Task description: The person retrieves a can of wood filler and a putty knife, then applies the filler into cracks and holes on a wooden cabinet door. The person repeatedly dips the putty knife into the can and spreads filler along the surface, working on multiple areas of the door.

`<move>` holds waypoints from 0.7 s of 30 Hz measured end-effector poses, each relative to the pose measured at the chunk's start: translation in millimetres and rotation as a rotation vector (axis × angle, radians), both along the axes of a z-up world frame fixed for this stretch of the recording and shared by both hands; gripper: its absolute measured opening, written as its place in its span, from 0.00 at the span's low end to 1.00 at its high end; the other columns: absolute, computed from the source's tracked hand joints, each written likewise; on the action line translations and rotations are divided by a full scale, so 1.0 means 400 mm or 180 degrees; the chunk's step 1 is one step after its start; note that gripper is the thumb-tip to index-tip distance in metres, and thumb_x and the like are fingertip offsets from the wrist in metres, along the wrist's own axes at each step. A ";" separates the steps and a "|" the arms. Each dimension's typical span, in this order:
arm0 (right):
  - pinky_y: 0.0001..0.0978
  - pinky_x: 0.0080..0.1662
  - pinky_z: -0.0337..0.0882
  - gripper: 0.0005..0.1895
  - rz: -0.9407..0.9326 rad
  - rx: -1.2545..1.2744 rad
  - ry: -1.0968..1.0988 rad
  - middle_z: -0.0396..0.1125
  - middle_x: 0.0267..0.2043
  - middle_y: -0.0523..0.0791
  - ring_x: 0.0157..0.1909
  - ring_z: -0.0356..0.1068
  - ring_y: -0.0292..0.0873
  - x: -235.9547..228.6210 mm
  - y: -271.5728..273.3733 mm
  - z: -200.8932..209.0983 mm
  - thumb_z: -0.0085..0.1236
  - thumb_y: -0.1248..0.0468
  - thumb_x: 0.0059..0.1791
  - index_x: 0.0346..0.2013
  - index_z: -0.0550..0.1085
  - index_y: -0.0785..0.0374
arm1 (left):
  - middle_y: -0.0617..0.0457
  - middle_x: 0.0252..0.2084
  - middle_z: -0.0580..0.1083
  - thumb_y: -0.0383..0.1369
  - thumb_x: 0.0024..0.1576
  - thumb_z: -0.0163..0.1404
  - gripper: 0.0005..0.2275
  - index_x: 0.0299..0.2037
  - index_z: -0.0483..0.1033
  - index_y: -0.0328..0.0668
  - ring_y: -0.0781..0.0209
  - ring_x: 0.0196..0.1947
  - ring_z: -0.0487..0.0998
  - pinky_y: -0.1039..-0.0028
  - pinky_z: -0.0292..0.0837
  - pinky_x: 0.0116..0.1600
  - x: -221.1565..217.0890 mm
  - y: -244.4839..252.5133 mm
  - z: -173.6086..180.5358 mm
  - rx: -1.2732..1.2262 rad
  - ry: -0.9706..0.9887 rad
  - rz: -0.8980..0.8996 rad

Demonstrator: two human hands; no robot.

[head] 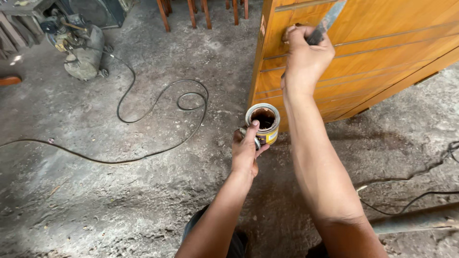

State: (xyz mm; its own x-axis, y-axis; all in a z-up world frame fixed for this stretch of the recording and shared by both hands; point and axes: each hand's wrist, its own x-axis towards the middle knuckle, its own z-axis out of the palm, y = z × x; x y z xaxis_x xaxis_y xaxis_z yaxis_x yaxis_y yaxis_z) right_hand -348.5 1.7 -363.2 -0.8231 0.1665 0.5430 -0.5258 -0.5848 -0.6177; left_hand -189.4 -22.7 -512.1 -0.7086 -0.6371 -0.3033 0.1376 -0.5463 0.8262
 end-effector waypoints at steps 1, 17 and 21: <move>0.25 0.31 0.58 0.06 0.0097 -0.0052 -0.0093 0.67 0.26 0.39 0.26 0.59 0.31 0.005 0.012 -0.004 0.59 0.75 0.50 0.28 0.74 0.66 | 0.46 0.53 0.75 0.48 0.51 0.60 0.28 0.55 0.66 0.40 0.56 0.49 0.80 0.63 0.84 0.46 0.001 -0.001 0.005 -0.0035 0.0028 -0.0011; 0.31 0.49 0.71 0.12 -0.1489 0.1649 0.1164 0.65 0.48 0.49 0.47 0.67 0.43 0.082 0.107 -0.213 0.54 0.75 0.58 0.56 0.76 0.66 | 0.46 0.51 0.76 0.47 0.50 0.61 0.28 0.54 0.66 0.39 0.55 0.49 0.81 0.61 0.82 0.46 0.028 -0.019 0.037 -0.0068 0.0059 0.0151; 0.29 0.48 0.70 0.16 -0.1181 0.1343 0.1013 0.66 0.48 0.47 0.46 0.66 0.40 0.052 0.055 -0.188 0.54 0.76 0.58 0.59 0.77 0.62 | 0.49 0.51 0.76 0.47 0.50 0.60 0.26 0.54 0.67 0.43 0.56 0.49 0.80 0.62 0.81 0.46 0.046 -0.020 0.030 -0.0109 0.0035 0.0093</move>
